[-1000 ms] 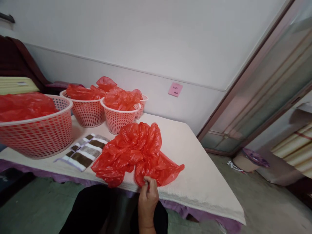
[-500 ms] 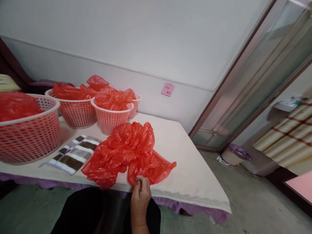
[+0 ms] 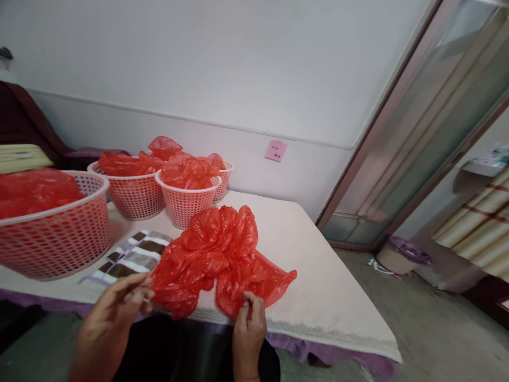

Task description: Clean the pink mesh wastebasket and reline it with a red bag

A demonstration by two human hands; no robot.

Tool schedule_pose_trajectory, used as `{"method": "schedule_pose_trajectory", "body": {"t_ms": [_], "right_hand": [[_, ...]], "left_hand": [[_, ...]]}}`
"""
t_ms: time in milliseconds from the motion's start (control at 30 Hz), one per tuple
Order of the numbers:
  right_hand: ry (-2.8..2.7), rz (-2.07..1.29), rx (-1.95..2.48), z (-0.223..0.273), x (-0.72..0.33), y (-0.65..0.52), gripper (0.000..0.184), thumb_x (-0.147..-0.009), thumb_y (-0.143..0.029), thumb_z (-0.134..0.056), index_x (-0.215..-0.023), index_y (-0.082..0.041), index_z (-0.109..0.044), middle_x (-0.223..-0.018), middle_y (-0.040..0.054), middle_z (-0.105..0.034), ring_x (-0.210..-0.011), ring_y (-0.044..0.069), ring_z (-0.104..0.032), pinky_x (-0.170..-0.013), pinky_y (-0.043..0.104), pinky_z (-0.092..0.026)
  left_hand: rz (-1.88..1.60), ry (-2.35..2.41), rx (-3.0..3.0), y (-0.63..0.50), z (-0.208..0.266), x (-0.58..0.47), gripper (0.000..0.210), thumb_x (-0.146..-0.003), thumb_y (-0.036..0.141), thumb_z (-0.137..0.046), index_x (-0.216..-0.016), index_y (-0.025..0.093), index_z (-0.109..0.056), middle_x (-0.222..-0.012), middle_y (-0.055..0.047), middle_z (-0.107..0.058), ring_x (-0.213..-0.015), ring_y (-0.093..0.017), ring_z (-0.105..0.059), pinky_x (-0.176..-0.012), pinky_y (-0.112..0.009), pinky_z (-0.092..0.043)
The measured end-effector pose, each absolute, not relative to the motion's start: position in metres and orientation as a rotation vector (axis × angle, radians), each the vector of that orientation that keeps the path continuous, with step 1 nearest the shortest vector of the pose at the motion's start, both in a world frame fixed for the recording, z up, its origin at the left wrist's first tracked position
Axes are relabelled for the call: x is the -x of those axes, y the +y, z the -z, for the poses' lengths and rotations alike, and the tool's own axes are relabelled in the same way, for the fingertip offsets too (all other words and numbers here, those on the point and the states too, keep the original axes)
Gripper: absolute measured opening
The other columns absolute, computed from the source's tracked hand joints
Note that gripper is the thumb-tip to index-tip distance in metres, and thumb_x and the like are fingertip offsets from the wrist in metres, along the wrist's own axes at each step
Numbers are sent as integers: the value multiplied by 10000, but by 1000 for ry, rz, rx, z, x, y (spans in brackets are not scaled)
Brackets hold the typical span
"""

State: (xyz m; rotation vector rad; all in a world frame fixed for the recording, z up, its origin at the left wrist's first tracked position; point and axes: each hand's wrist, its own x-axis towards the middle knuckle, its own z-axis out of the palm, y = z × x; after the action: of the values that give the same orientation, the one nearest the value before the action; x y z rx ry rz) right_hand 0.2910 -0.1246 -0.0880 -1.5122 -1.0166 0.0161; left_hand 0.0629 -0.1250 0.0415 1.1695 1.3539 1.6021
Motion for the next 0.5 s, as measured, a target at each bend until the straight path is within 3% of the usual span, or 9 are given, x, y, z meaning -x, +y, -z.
{"method": "schedule_pose_trajectory", "body": {"t_ms": [100,233,400,500], "right_hand": [[-978,71,1530,84,-307,-124,211,-863,-291,-482,-977,-180,-622,-927,68,-654,-897,211,-618,-828,343,-471],[-940,170,1602,75,-335,-113,276,-860,-355,-491,-1030,-167,-601,-996,92,-627,-964,232,-582,-896,382,-446],[-942,192,1879,70,-373,-79,560,-835,-499,-377,-1155,-90,-585,-1150,180,-592,-1122,294,-503,-1019,449,-369],[-929,116,1987,73,-391,-56,677,-792,-539,-385,-1253,-72,-554,-1250,224,-537,-1209,355,-435,-1033,521,-328]], "left_hand": [[-1516,1362,-1093,-89,15,-54,421,-725,509,-671,-1023,215,-628,-968,-28,-683,-890,-217,-645,-760,-304,-530],[-1479,1502,-1187,-57,87,-38,455,-744,523,-610,-1044,181,-598,-1063,-78,-636,-1009,-278,-610,-894,-418,-494],[-1554,1640,-1552,-30,101,-39,455,-810,476,-524,-1148,174,-569,-1199,-116,-548,-1175,-286,-507,-1076,-481,-366],[-1472,1745,-1574,-10,96,-47,571,-811,501,-493,-1228,113,-528,-1259,-167,-512,-1228,-312,-463,-1114,-491,-322]]}}
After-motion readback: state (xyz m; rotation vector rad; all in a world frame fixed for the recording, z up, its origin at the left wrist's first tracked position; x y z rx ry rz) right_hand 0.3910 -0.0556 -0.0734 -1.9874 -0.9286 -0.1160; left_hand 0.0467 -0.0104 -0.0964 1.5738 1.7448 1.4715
